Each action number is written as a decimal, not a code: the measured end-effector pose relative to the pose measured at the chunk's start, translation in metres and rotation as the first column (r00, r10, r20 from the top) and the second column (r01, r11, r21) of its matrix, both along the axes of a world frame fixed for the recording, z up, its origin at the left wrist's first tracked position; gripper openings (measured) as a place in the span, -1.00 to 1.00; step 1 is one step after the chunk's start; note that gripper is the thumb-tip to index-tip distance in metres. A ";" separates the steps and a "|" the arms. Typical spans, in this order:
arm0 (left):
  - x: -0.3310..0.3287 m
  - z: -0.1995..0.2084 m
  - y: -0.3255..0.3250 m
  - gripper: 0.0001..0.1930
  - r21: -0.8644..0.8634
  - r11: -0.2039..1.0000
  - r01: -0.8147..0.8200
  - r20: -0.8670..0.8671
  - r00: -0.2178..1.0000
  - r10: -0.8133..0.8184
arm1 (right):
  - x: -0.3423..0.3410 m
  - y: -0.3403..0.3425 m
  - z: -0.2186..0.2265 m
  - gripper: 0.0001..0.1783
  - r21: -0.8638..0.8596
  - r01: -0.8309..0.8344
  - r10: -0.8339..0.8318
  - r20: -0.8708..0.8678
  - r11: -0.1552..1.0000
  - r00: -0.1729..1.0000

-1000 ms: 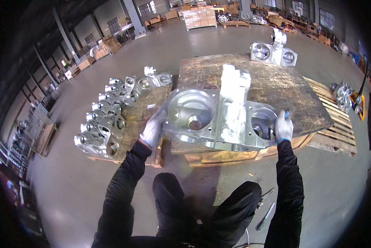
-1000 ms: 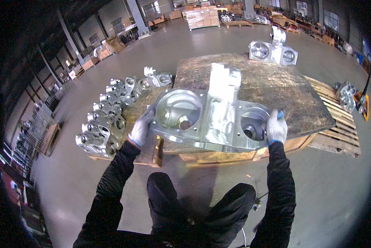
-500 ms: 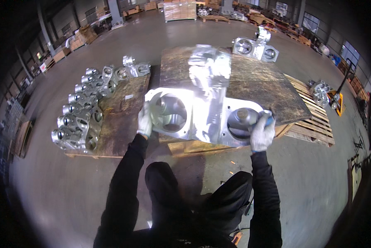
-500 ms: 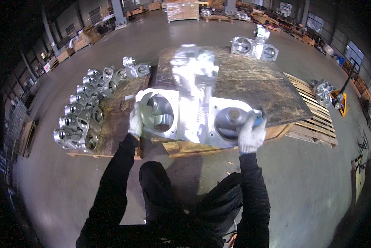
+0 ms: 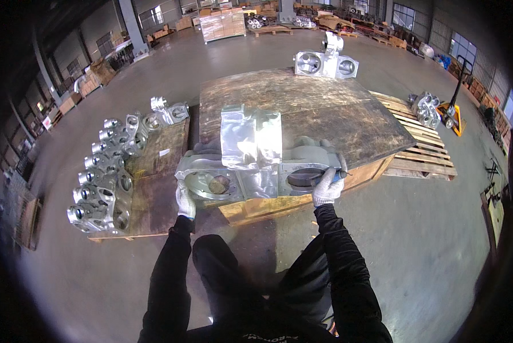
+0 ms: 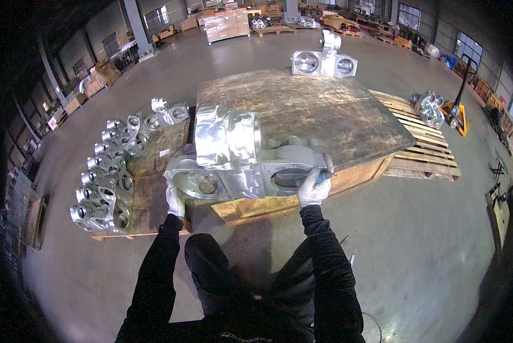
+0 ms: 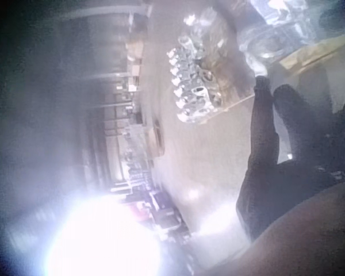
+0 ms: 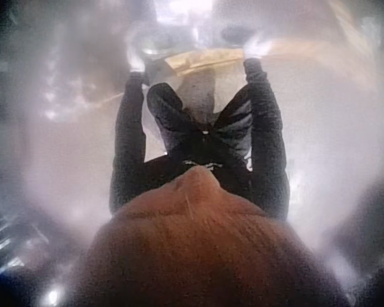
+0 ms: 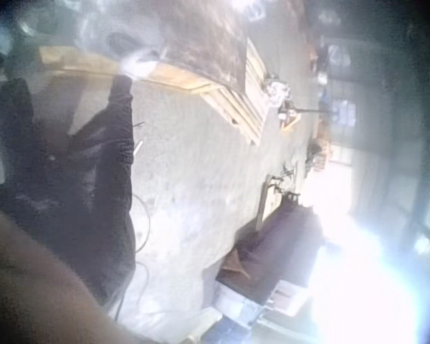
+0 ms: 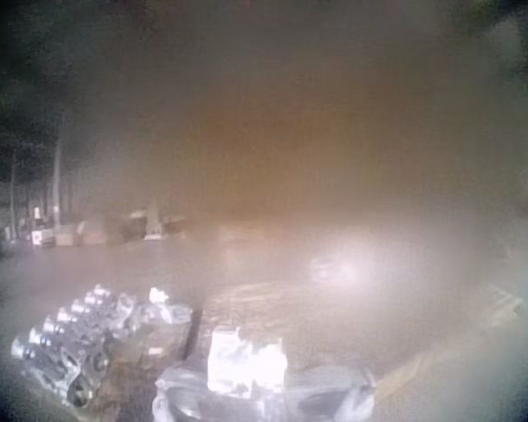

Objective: The person kneels on the floor and uses a metal file to deburr the edges and surfaces of a large aluminum casting. They rotate the part to access different areas, then use a cloth to wipe the surface and inspect the finish.

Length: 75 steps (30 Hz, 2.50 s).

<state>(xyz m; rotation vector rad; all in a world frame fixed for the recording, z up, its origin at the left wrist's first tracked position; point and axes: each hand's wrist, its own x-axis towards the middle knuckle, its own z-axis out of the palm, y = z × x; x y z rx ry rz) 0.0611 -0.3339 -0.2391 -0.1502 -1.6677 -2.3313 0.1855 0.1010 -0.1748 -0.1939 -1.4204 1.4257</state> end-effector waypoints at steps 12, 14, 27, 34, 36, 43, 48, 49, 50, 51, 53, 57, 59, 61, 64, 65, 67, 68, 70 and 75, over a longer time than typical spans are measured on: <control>0.080 0.159 0.061 -0.49 -0.360 0.858 -0.367 -0.468 0.866 0.174 | 0.062 0.006 -0.006 -0.62 0.415 0.214 -0.320 0.206 0.884 0.925; 0.094 0.213 0.094 -0.35 -0.430 0.876 -0.220 -0.525 0.850 -0.044 | 0.067 -0.004 -0.024 -0.60 0.346 -0.032 -0.228 0.683 0.938 0.694; 0.098 0.355 0.188 0.00 -0.844 -0.289 -0.453 -0.271 0.823 -0.499 | 0.059 -0.002 -0.026 -0.59 0.556 -0.211 -0.377 0.751 0.804 0.543; 0.049 0.346 0.192 -0.53 -0.914 0.130 -0.384 -0.402 0.816 -0.416 | 0.064 -0.006 -0.030 -0.58 0.509 -0.137 -0.376 0.768 0.850 0.518; 0.040 0.333 0.192 -0.55 -0.869 0.182 -0.461 -0.495 0.785 -0.372 | 0.062 -0.015 -0.036 -0.57 0.488 -0.163 -0.361 0.796 0.857 0.485; 0.036 0.325 0.193 -0.51 -0.869 0.221 -0.442 -0.494 0.795 -0.352 | 0.037 -0.080 -0.050 -0.48 0.287 -0.090 -0.208 0.845 0.954 0.493; 0.045 0.329 0.197 -0.50 -0.905 0.194 -0.379 -0.425 0.832 -0.356 | 0.027 -0.111 -0.023 -0.46 0.197 -0.099 -0.111 0.827 0.975 0.551; 0.046 0.329 0.197 -0.50 -0.908 0.181 -0.378 -0.419 0.838 -0.349 | 0.026 -0.115 -0.014 -0.45 0.188 -0.089 -0.102 0.807 0.978 0.582; 0.047 0.330 0.197 -0.50 -0.912 0.166 -0.375 -0.410 0.844 -0.345 | 0.027 -0.116 -0.004 -0.46 0.172 -0.107 -0.079 0.811 0.979 0.580; 0.047 0.331 0.196 -0.50 -0.915 0.161 -0.370 -0.403 0.849 -0.342 | 0.028 -0.117 0.006 -0.46 0.167 -0.130 -0.058 0.804 0.977 0.591; 0.045 0.332 0.196 -0.50 -0.920 0.152 -0.362 -0.392 0.849 -0.354 | 0.028 -0.117 0.027 -0.47 0.102 -0.179 0.029 0.793 0.979 0.608; 0.040 0.331 0.196 -0.55 -0.912 0.149 -0.382 -0.410 0.851 -0.327 | 0.032 -0.106 0.062 -0.51 0.335 -0.276 -0.160 0.847 0.901 0.507; 0.038 0.328 0.195 -0.56 -0.876 0.185 -0.445 -0.482 0.809 -0.336 | 0.032 -0.091 0.078 -0.50 0.227 -0.391 0.011 0.854 0.892 0.520; 0.036 0.327 0.194 -0.56 -0.887 0.191 -0.421 -0.462 0.818 -0.343 | 0.033 -0.070 0.096 -0.49 0.109 -0.522 0.134 0.904 0.846 0.405; 0.034 0.329 0.193 -0.57 -0.914 0.176 -0.365 -0.405 0.840 -0.360 | 0.034 -0.037 0.125 -0.45 0.140 -0.567 0.122 0.908 0.812 0.400; 0.035 0.329 0.192 -0.56 -0.894 0.148 -0.424 -0.448 0.819 -0.360 | 0.039 -0.024 0.134 -0.45 0.129 -0.587 0.176 0.884 0.799 0.433; 0.035 0.330 0.190 -0.55 -0.904 0.190 -0.383 -0.427 0.818 -0.384 | 0.051 0.000 0.150 -0.47 0.094 -0.551 0.194 0.876 0.829 0.441; 0.034 0.330 0.190 -0.55 -0.910 0.207 -0.360 -0.414 0.820 -0.395 | 0.056 0.012 0.155 -0.50 0.101 -0.523 0.184 0.867 0.846 0.464; 0.033 0.328 0.188 -0.55 -0.907 0.216 -0.361 -0.421 0.803 -0.423 | 0.062 0.036 0.159 -0.52 0.001 -0.418 0.156 0.927 0.909 0.342; 0.023 0.321 0.187 -0.51 -0.860 0.312 -0.404 -0.508 0.734 -0.450 | 0.076 0.058 0.096 -0.58 -0.224 -0.336 0.379 0.764 0.915 0.521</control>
